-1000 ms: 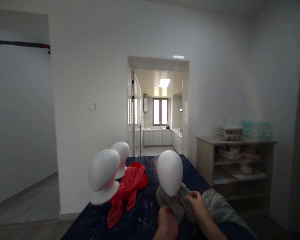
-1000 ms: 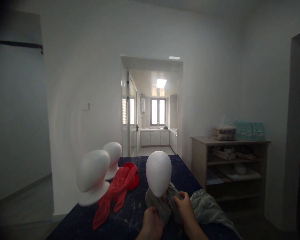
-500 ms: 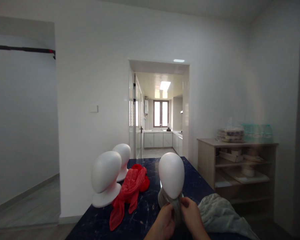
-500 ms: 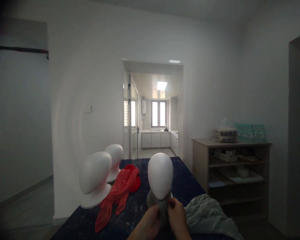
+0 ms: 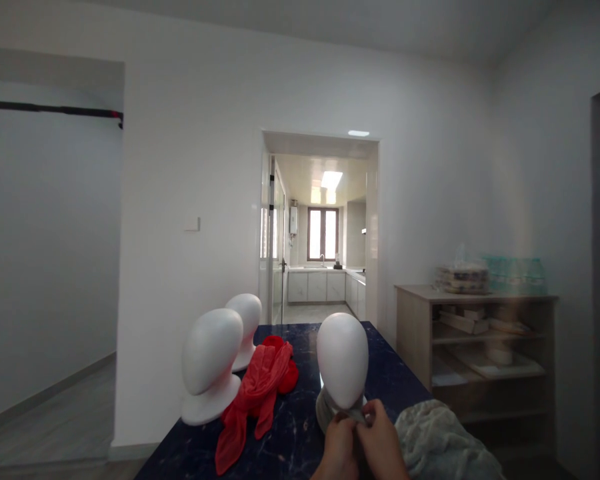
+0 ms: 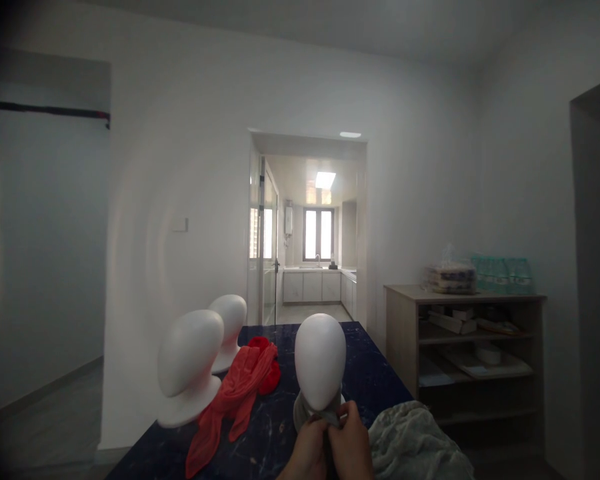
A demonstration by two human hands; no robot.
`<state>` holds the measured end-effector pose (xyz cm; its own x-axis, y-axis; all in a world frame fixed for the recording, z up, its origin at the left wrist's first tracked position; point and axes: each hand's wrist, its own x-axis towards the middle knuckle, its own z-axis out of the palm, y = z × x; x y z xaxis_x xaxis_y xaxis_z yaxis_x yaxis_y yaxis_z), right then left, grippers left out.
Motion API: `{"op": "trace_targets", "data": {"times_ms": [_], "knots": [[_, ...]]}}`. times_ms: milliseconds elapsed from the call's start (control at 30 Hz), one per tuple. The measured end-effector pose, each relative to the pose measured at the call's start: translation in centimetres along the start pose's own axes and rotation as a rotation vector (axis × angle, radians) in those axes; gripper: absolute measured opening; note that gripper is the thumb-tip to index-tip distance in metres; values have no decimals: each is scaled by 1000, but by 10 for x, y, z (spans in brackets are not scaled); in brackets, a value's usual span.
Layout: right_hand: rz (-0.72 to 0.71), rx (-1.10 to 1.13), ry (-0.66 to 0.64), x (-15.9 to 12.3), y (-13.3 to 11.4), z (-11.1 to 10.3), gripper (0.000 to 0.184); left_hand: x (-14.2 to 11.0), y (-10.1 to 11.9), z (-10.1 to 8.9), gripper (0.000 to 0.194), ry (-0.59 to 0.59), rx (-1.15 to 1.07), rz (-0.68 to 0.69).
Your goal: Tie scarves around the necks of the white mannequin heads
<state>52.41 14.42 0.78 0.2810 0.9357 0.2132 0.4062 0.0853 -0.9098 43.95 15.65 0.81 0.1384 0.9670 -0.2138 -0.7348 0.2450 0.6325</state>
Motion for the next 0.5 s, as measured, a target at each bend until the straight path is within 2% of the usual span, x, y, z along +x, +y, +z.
{"op": "trace_targets", "data": {"times_ms": [100,267,367,500], "knots": [[-38,-137,19,4,-1,-7,12,0,4,-5,29,39,67,43],[-75,-406,-6,10,-4,-18,11,-1,21,-11,20,89,145,-33],[-124,-483,-40,13,-2,-19,10,-1,29,-12,17,87,169,-75],[-214,-598,-62,18,-1,-18,19,-6,41,-9,14,38,182,-174]]}}
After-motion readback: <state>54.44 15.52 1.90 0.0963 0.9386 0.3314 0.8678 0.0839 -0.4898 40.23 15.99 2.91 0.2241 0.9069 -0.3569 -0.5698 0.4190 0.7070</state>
